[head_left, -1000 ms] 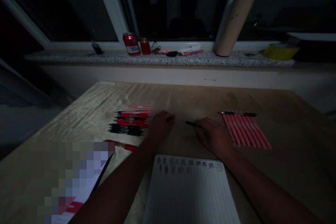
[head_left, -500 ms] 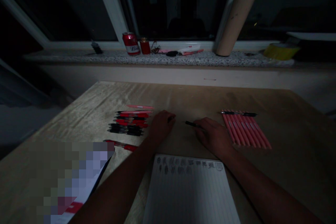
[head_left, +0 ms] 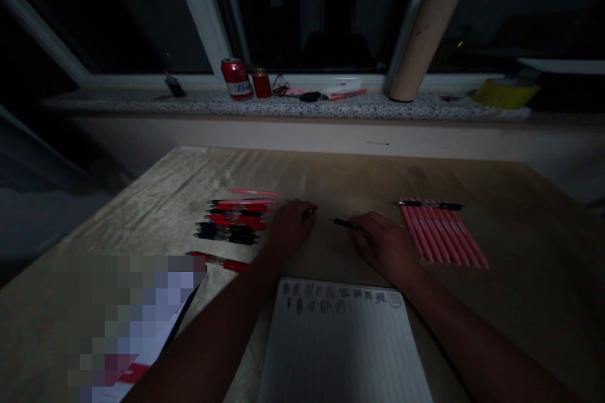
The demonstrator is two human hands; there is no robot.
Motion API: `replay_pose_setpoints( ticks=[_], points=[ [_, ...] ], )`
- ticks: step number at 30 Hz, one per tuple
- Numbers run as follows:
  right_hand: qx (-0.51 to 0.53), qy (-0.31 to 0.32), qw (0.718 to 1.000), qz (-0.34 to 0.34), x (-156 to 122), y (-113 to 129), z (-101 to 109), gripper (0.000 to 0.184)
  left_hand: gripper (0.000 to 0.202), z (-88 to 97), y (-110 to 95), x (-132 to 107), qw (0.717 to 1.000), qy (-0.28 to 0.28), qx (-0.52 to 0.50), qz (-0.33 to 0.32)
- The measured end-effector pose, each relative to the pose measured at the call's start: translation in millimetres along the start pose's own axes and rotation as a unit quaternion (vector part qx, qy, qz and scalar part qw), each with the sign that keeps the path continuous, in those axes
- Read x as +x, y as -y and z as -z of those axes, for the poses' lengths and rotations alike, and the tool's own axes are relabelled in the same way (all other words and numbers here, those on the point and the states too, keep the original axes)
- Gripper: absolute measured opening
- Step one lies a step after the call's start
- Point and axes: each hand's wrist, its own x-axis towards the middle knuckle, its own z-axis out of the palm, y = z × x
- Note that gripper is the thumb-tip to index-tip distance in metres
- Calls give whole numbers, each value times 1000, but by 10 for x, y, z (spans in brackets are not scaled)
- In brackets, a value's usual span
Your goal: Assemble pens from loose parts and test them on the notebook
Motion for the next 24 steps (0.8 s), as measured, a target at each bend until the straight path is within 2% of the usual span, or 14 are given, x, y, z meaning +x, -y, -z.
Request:
replay_pose_setpoints(
  ticks=[7, 11, 14, 19, 24],
  points=[
    [-3, -6, 1000, 6, -8, -13, -19, 20, 21, 6, -9, -4, 1000, -12, -27, 9],
    [-5, -3, 1000, 9, -5, -24, -31, 20, 18, 26, -37, -7, 998, -37, -53, 8],
    [-7, -2, 1000, 8, -4, -24, -22, 20, 16, 38, -65, -22, 996, -47, -72, -23],
    [-10, 11, 1000, 4, -1, -12, -4, 21, 15, 40, -116, -54, 988, -19, -108, -109],
    [-8, 4, 1000, 5, -2, -4, -7, 21, 12, 30, -138, -59, 985, 1, -127, -120]
  ],
)
